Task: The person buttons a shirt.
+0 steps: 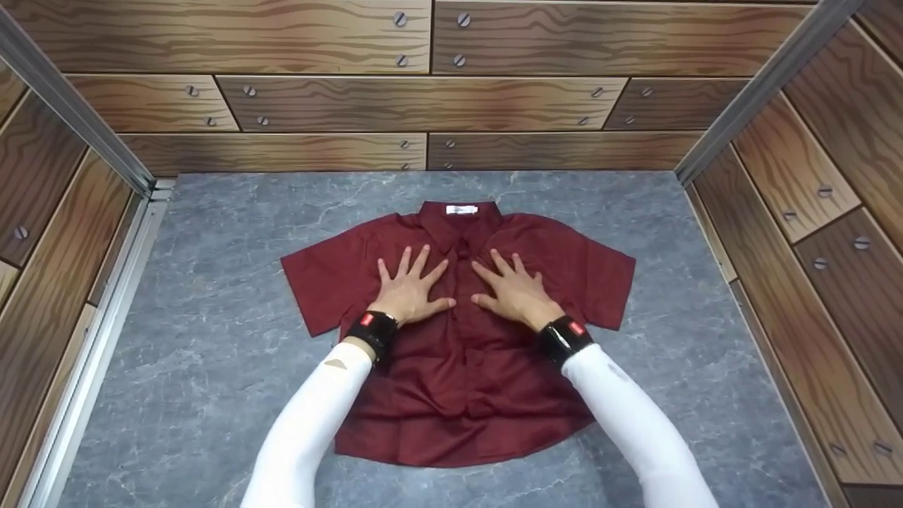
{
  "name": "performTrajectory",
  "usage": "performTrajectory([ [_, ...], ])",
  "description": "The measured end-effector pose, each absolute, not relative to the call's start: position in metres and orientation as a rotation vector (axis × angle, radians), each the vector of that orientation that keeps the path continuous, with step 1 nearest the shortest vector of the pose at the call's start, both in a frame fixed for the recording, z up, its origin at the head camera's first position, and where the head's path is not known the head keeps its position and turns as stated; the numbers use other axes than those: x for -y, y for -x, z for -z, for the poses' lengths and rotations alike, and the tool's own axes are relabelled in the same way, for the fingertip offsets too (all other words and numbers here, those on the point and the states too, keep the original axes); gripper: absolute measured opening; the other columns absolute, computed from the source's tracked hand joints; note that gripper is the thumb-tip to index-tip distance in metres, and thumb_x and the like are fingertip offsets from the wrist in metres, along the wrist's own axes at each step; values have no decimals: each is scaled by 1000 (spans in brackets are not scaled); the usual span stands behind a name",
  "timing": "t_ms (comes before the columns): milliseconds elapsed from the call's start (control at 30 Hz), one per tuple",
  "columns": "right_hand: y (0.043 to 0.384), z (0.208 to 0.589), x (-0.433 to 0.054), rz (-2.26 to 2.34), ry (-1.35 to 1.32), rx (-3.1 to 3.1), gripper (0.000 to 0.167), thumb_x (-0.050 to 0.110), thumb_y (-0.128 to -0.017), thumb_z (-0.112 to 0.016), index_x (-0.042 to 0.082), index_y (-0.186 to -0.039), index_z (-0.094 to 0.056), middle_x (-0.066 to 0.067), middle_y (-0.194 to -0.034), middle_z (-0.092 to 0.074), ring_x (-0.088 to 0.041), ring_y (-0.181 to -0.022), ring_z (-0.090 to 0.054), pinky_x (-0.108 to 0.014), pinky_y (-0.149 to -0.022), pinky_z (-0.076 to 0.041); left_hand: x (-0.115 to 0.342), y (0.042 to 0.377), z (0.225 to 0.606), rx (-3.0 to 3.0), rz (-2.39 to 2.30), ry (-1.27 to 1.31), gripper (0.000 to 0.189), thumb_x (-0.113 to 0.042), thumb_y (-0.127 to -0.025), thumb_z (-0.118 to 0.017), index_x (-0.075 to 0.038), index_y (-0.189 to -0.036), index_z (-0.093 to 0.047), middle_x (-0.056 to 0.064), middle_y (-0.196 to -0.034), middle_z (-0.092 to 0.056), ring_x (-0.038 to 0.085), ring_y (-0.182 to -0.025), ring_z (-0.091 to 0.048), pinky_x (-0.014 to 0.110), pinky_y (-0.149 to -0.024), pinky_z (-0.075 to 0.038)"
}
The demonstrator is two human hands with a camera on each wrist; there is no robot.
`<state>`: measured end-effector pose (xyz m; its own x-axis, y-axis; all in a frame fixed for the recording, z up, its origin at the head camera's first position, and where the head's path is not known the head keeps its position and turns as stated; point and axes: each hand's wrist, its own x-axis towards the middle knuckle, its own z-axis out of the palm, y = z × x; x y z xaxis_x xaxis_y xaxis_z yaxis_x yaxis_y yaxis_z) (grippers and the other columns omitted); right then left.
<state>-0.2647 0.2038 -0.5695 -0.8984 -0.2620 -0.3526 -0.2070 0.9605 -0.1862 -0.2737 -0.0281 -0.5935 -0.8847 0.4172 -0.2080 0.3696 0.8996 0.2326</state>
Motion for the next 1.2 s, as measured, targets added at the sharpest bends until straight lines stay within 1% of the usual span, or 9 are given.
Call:
performTrajectory([
  [100,263,569,-205,207,352,-2725,67,60,-94,-45,39,-153,-21,-6,-164,-5,-45,-147,-4,-75,-104,-18,26,270,593,-2817,-289,-572,81,-79,-84,-36,-40,-153,-17,3,-164,-1,35,-150,2,75,-106,0],
  [233,262,568,-204,213,341,-2723,68,59,-93,-48,38,-153,-23,-7,-164,-7,-46,-146,-5,-75,-103,-18,17,269,593,-2944,-455,-506,71,-73,-88,-40,-30,-145,-45,10,-158,-26,37,-148,-15,72,-108,-6],
  [367,263,565,-199,203,326,-2745,68,56,-92,-52,34,-152,-29,-9,-163,-12,-47,-146,-6,-75,-104,-16,3,271,591,-3115,-611,-476,51,-57,-90,-55,-13,-109,-71,12,-120,-55,32,-119,-47,54,-102,-28],
  [433,263,564,-195,220,323,-2790,64,52,-91,-55,31,-149,-37,-11,-161,-18,-46,-146,-9,-73,-106,-17,-2,272,590,-3140,-647,-451,39,-48,-89,-62,-11,-94,-73,9,-104,-58,30,-102,-51,48,-90,-33],
  [533,263,561,-190,300,339,-2909,53,43,-92,-57,23,-141,-51,-12,-153,-36,-41,-143,-25,-66,-106,-26,-7,274,588,-3100,-742,-368,24,-36,-88,-67,-14,-86,-74,7,-95,-63,29,-94,-54,46,-83,-35],
  [667,264,560,-182,477,365,-3047,31,30,-94,-59,15,-119,-67,-11,-122,-62,-34,-117,-54,-53,-94,-43,-5,275,585,-2980,-952,-231,12,-26,-88,-69,-17,-89,-76,4,-98,-68,29,-98,-59,47,-84,-36],
  [800,269,562,-173,720,339,-2978,23,27,-94,-60,12,-106,-73,-7,-104,-70,-28,-98,-64,-44,-85,-49,0,274,584,-2865,-1103,-174,13,-24,-90,-65,-18,-97,-76,3,-103,-67,28,-102,-58,48,-87,-33],
  [1067,275,567,-161,1263,114,-2678,15,17,-91,-62,7,-95,-74,-3,-88,-70,-16,-83,-59,-27,-75,-45,5,272,587,-2833,-1219,-164,13,-26,-91,-65,-21,-98,-73,0,-100,-66,26,-101,-58,48,-88,-33],
  [1200,275,568,-160,1509,45,-2494,13,7,-88,-60,1,-92,-71,-1,-84,-64,-12,-81,-55,-23,-75,-42,7,272,589,-2816,-1332,-235,23,-26,-89,-68,-22,-111,-66,-1,-105,-65,22,-103,-59,47,-89,-32],
])
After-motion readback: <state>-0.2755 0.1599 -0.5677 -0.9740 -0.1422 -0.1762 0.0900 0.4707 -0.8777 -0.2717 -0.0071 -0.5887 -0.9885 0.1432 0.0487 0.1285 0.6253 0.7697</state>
